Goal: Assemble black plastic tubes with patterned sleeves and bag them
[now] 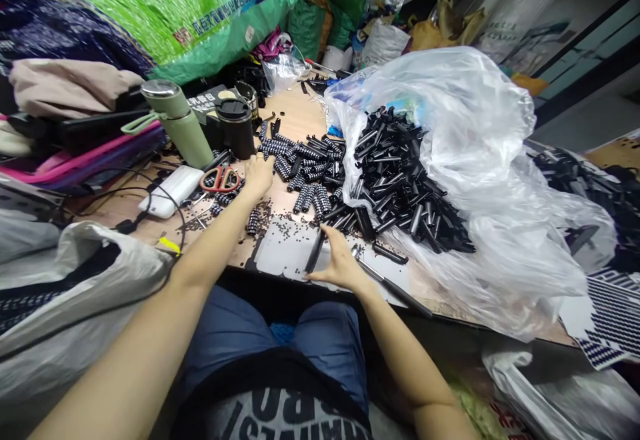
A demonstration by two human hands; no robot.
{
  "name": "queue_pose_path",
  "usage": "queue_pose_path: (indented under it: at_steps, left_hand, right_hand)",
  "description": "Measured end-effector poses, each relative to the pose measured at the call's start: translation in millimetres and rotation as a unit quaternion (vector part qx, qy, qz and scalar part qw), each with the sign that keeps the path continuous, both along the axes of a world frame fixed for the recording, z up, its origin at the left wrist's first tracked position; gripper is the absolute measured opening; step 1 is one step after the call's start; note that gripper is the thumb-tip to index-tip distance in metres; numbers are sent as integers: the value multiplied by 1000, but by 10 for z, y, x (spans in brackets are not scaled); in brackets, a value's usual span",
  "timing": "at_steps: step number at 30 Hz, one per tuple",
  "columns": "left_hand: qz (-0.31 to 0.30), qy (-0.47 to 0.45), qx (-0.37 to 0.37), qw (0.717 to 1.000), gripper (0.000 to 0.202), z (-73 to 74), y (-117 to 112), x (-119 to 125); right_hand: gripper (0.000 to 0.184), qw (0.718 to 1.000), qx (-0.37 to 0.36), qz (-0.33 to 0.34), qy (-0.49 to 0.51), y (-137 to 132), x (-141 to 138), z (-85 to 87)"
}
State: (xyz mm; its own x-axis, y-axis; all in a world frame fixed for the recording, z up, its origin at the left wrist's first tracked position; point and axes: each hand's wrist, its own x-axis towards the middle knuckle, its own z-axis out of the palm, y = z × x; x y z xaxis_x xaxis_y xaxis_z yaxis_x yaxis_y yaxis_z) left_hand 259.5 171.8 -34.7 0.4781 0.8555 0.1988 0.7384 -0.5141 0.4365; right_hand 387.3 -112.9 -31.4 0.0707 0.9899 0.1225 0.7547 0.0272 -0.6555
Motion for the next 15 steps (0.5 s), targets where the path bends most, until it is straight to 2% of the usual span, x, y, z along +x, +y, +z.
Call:
queue_pose_path:
  at_steps: [3,5,7,9,11,13,15]
  left_hand:
    - [-85,137,28,986,37,-152,489,26]
    - [-134,147,56,978,30,-227,634,10]
    - [-154,103,86,979,22,-234,641,-8]
    - [-147,17,93,985,16,-166,509,-8]
    - [-129,-100,68,984,21,-60,233,9]
    - [-120,-216,-2,969,30,21,-164,30]
    - [-128,-291,-117,941,34,19,-616,42]
  right_hand:
    - [119,999,-37,-6,21,-115,-100,-76]
    - [119,998,-39,-19,38,-151,-108,-107]
    - [117,997,-25,-36,61,-154,-84,-116]
    - [115,995,0,-51,83,-134,-54,-108]
    - [114,993,23,-62,97,-104,-37,-95]
    - [114,991,46,-72,106,-78,-35,-85]
    - [114,985,70,-92,126,-66,-33,-87]
